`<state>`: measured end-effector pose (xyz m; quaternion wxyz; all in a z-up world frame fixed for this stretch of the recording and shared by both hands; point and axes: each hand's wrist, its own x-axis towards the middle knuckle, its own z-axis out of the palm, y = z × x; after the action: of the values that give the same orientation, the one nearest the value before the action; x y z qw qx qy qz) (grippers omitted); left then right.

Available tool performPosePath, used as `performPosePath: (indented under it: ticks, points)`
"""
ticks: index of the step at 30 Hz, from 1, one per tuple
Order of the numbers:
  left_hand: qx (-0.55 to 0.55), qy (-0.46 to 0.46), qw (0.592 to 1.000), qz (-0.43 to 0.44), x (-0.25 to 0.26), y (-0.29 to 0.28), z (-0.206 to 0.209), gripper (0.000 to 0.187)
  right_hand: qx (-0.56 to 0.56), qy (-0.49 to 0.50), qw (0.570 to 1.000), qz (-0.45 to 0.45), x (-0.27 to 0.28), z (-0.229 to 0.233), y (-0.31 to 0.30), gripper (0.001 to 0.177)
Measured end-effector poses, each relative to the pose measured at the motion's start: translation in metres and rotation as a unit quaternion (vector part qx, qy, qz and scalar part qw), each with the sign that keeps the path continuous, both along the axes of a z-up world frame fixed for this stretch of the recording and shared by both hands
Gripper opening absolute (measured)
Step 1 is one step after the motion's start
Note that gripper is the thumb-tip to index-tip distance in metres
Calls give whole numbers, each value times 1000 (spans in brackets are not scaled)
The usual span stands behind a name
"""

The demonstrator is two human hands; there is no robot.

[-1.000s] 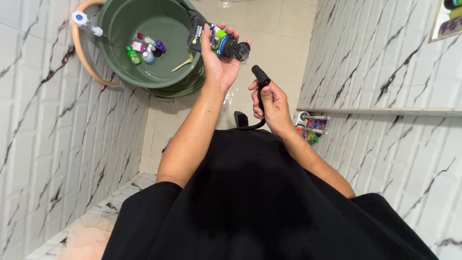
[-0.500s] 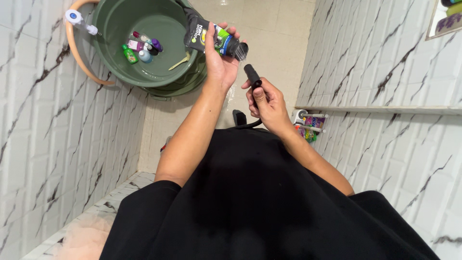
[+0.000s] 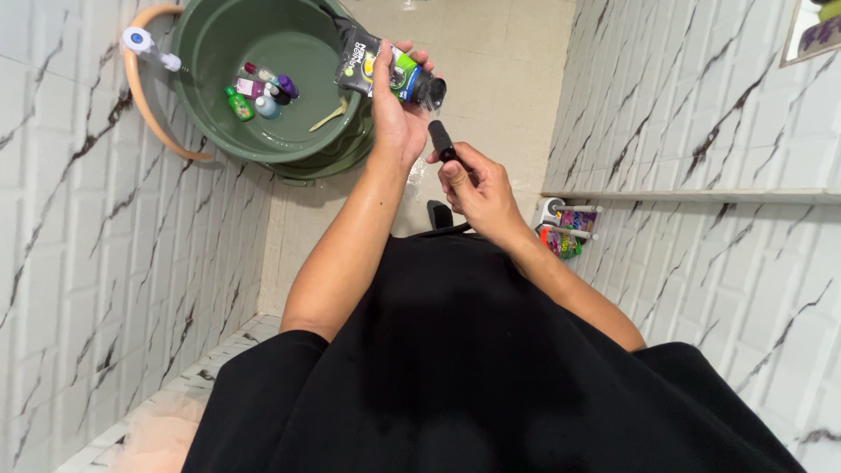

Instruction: The person rinses a white tube with a handheld shower head, then wipes it dry with a cloth. They place the tube on a shelf and rinse a black tube with the shower head.

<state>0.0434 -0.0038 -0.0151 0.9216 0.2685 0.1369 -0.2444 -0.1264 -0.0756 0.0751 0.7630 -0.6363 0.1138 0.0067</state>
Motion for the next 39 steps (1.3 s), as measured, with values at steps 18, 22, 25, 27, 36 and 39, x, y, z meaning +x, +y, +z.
performPosePath:
  ticks: [18,22,25,27,36,39]
  points:
    - [17,-19,1000,-9,7,2,-2,37,9,35,999,-24,17,0,2,47]
    - [18,-14,1000,-11,7,4,-2,38,-18,36,999,-30,19,-1,3,46]
    - [34,-8,999,-11,7,4,-2,40,-44,20,999,-18,17,-3,3,46]
    - [21,-2,1000,-19,6,5,-2,40,-32,24,999,-24,17,-6,3,46]
    - [-104,68,990,-65,12,19,3,44,78,34,987,-137,10,-23,-19,48]
    - [-115,75,989,-64,14,20,4,43,87,29,991,-94,2,-21,-19,51]
